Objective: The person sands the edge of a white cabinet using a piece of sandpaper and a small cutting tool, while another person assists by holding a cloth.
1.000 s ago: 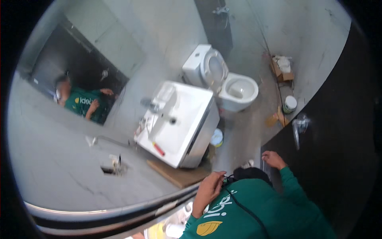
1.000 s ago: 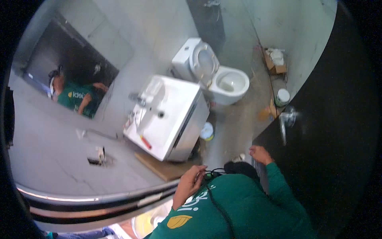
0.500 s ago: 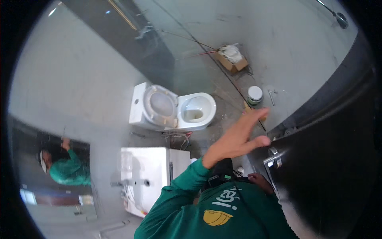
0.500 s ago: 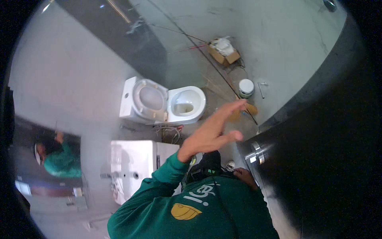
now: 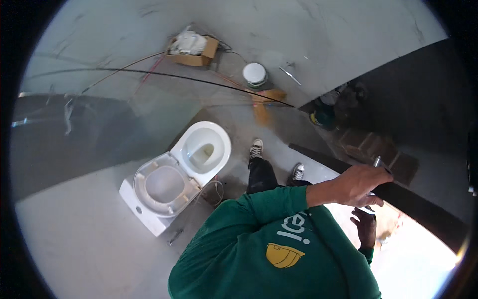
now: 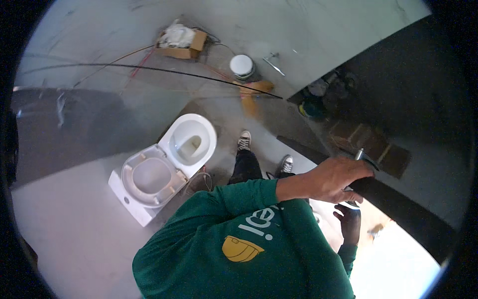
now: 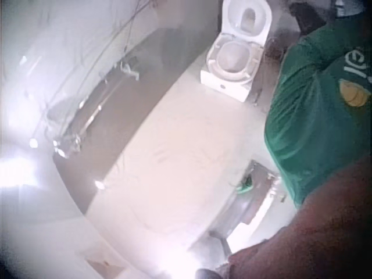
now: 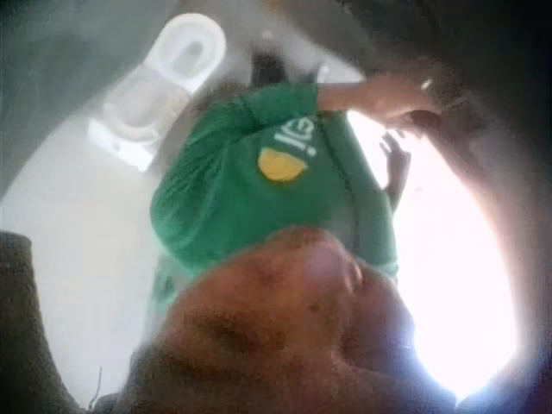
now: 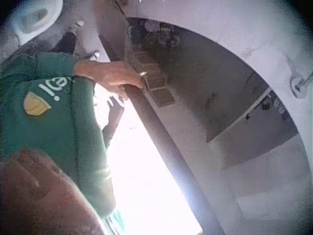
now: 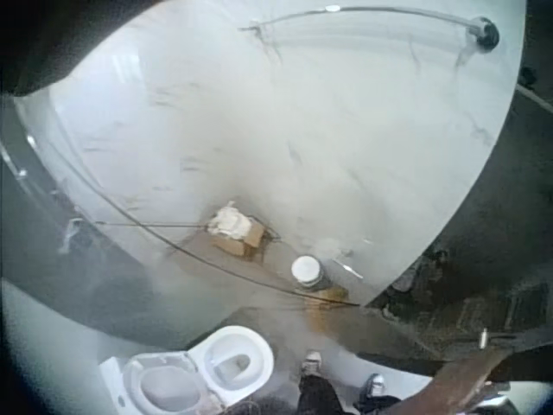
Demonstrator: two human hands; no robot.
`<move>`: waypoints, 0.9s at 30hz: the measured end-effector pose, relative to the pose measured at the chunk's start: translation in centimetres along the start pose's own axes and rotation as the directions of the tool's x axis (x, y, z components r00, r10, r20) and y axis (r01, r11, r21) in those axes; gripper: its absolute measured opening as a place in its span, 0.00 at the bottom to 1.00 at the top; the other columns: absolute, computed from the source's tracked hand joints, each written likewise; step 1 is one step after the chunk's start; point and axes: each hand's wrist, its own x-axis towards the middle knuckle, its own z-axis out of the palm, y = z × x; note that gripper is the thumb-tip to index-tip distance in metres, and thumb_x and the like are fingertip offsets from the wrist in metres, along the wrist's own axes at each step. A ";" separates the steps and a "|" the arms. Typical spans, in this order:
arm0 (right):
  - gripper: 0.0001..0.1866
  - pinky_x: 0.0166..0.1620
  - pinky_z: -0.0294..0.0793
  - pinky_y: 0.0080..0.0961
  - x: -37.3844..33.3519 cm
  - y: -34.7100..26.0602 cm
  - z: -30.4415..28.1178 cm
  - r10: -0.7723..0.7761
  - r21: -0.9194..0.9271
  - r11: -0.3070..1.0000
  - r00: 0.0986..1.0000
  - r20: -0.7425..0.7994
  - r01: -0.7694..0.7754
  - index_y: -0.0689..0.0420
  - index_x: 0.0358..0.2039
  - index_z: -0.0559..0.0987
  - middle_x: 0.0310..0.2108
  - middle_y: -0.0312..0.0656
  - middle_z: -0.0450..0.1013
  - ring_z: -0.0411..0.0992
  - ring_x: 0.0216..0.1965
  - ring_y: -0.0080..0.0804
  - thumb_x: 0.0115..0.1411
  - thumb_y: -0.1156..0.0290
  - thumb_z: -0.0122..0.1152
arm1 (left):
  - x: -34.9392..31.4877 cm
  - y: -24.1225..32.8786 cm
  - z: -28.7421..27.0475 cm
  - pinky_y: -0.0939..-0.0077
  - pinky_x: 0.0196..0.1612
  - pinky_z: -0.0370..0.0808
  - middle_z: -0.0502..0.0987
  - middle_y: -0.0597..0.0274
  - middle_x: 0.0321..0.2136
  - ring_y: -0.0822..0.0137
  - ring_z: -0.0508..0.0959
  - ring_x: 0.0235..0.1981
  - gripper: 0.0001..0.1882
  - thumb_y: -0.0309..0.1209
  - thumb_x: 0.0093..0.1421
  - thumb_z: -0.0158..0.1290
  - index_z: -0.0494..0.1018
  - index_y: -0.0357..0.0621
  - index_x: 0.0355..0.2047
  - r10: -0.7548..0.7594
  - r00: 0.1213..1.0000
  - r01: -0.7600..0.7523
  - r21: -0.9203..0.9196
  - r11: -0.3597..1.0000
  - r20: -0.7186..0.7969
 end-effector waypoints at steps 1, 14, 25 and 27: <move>0.24 0.53 0.84 0.44 -0.7 1.0 -0.6 -0.076 -0.163 0.983 0.994 0.081 0.088 0.62 0.68 0.74 0.55 0.49 0.81 0.82 0.55 0.41 0.73 0.71 0.54 | -0.4 0.3 0.1 0.53 0.53 0.84 0.81 0.42 0.53 0.45 0.86 0.49 0.41 0.42 0.55 0.76 0.71 0.36 0.63 0.017 1.000 -0.017 0.000 1.000 0.022; 0.21 0.57 0.83 0.56 -6.6 0.4 12.4 -0.088 0.748 0.635 0.980 -0.181 0.195 0.53 0.63 0.78 0.60 0.46 0.78 0.78 0.60 0.46 0.75 0.59 0.55 | -1.9 0.7 -2.1 0.59 0.44 0.87 0.79 0.48 0.50 0.49 0.85 0.46 0.37 0.43 0.44 0.78 0.76 0.41 0.51 0.171 0.909 -0.164 -0.050 0.985 0.380; 0.24 0.62 0.79 0.52 -5.0 8.7 18.2 0.132 0.411 0.694 0.456 -0.880 0.591 0.54 0.66 0.76 0.63 0.44 0.77 0.76 0.62 0.45 0.76 0.58 0.55 | 3.6 -2.1 -8.5 0.44 0.67 0.75 0.66 0.34 0.71 0.34 0.72 0.68 0.40 0.59 0.73 0.53 0.61 0.52 0.76 0.130 0.230 0.005 -0.135 0.991 0.964; 0.24 0.63 0.78 0.51 -4.2 11.3 18.5 0.168 0.371 0.670 0.356 -0.919 0.643 0.54 0.67 0.75 0.63 0.44 0.76 0.76 0.62 0.45 0.76 0.57 0.55 | 5.1 -3.1 -10.7 0.42 0.61 0.79 0.67 0.37 0.70 0.33 0.76 0.64 0.38 0.51 0.72 0.57 0.59 0.55 0.77 0.229 0.282 0.014 -0.242 0.970 0.932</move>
